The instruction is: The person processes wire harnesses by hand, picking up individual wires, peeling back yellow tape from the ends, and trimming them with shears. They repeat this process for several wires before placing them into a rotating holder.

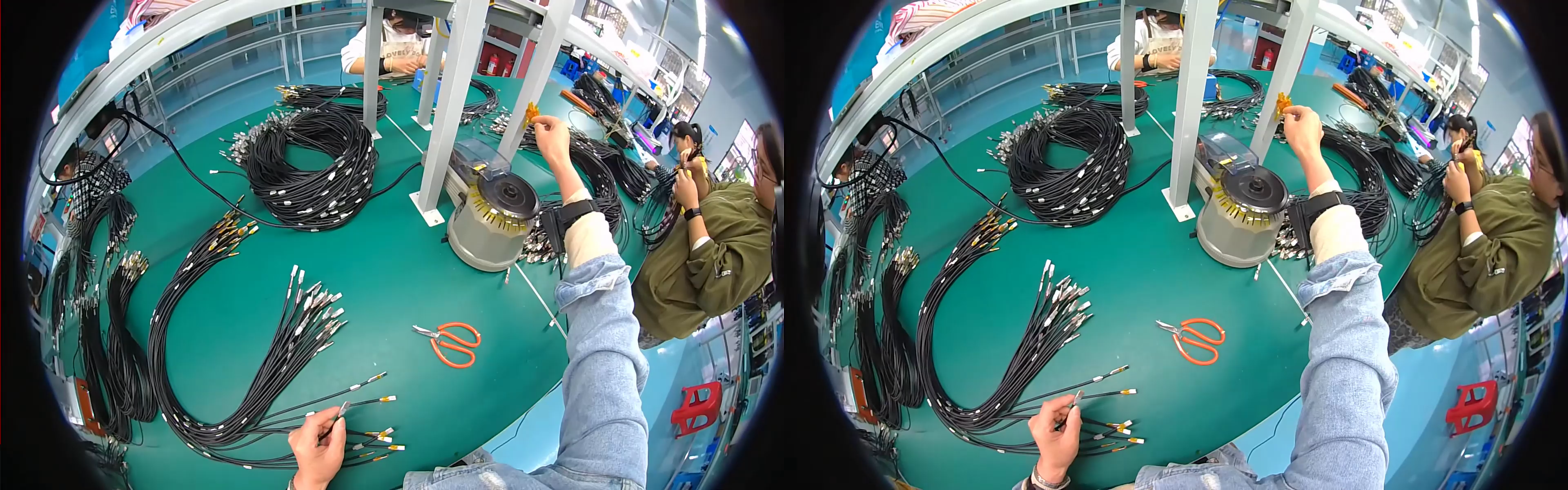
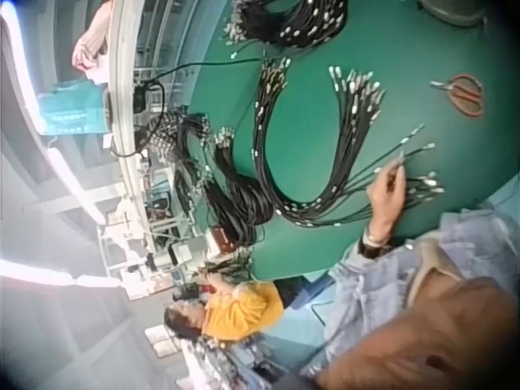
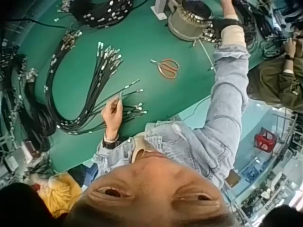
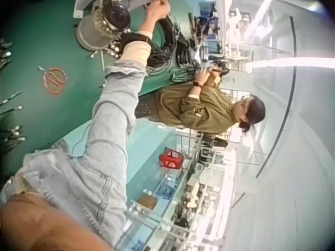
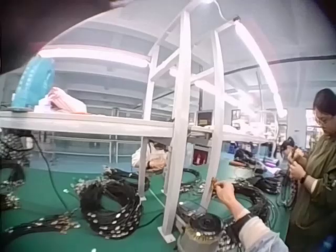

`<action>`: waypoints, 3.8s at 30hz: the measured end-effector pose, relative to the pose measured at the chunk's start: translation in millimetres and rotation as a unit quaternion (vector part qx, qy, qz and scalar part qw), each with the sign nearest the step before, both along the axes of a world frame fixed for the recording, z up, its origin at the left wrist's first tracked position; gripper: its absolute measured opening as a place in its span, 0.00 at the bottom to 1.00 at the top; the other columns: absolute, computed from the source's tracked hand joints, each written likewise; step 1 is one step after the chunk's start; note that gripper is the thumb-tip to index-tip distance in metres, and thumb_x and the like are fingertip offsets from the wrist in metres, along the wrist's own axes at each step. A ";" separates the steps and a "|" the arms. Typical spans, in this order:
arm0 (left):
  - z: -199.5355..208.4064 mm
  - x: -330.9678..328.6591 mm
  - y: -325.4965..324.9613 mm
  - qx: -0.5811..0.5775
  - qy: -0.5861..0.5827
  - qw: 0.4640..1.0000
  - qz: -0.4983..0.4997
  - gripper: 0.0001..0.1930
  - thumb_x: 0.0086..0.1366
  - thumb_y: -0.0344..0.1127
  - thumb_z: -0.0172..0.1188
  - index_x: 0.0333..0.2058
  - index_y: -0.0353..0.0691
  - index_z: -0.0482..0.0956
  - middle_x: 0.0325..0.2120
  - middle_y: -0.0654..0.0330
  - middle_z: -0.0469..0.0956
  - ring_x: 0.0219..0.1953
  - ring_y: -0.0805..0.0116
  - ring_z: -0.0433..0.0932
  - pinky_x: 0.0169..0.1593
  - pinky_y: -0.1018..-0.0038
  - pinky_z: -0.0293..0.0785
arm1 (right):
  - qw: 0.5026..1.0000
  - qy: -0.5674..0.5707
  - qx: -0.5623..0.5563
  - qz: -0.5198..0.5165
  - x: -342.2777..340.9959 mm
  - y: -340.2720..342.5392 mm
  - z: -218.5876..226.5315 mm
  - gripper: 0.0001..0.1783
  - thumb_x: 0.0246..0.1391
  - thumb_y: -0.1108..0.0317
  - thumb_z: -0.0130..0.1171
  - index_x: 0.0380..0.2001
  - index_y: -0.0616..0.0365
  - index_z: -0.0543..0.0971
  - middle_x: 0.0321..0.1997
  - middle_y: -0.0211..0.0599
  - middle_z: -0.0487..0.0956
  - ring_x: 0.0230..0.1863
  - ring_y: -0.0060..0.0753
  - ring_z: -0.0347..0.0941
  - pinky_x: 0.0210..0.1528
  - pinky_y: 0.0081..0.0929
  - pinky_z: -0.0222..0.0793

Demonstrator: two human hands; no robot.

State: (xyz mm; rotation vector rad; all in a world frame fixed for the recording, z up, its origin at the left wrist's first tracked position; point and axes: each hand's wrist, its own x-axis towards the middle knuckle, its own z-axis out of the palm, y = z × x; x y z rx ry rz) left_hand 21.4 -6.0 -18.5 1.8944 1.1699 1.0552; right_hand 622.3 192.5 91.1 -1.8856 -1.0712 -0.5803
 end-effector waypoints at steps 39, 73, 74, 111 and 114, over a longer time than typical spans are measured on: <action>17.0 0.9 -21.6 0.032 -0.054 0.998 -0.003 0.08 0.52 0.20 0.63 0.31 0.34 0.74 0.16 0.64 0.75 0.16 0.84 0.70 0.19 0.86 0.62 | 0.785 0.568 0.076 0.236 -152.9 -148.5 -64.3 0.06 0.53 0.66 0.59 0.26 0.54 0.76 0.21 0.22 0.70 0.21 0.16 0.63 0.25 0.17 0.58; 9.8 3.1 -20.6 0.032 -0.085 0.996 0.022 0.07 0.55 0.24 0.64 0.32 0.35 0.77 0.17 0.63 0.79 0.14 0.85 0.71 0.17 0.86 0.64 | 0.615 0.625 -0.085 0.473 -454.7 -243.7 -99.9 0.02 0.53 0.77 0.58 0.29 0.63 0.74 0.33 0.29 0.72 0.33 0.17 0.69 0.37 0.17 0.66; 10.4 3.2 -20.6 0.031 -0.087 0.995 0.023 0.07 0.55 0.24 0.64 0.32 0.35 0.77 0.17 0.63 0.79 0.14 0.85 0.71 0.17 0.86 0.64 | 0.618 0.621 -0.087 0.474 -454.7 -243.4 -100.2 0.02 0.53 0.77 0.58 0.29 0.63 0.74 0.33 0.29 0.72 0.33 0.17 0.69 0.37 0.17 0.66; 13.5 -0.1 -21.1 0.015 -0.047 0.999 0.009 0.06 0.54 0.19 0.62 0.30 0.32 0.76 0.20 0.61 0.80 0.19 0.84 0.76 0.20 0.89 0.65 | 0.649 0.565 -0.123 0.494 -449.2 -242.3 -99.7 0.03 0.53 0.78 0.57 0.30 0.66 0.74 0.33 0.34 0.71 0.33 0.21 0.68 0.35 0.19 0.66; 11.6 -0.5 -20.9 0.022 -0.045 0.999 0.008 0.06 0.54 0.19 0.62 0.30 0.32 0.76 0.19 0.62 0.80 0.19 0.85 0.75 0.20 0.89 0.65 | 0.648 0.568 -0.123 0.493 -449.4 -242.0 -99.0 0.03 0.53 0.78 0.58 0.30 0.66 0.74 0.33 0.34 0.71 0.32 0.21 0.68 0.34 0.19 0.67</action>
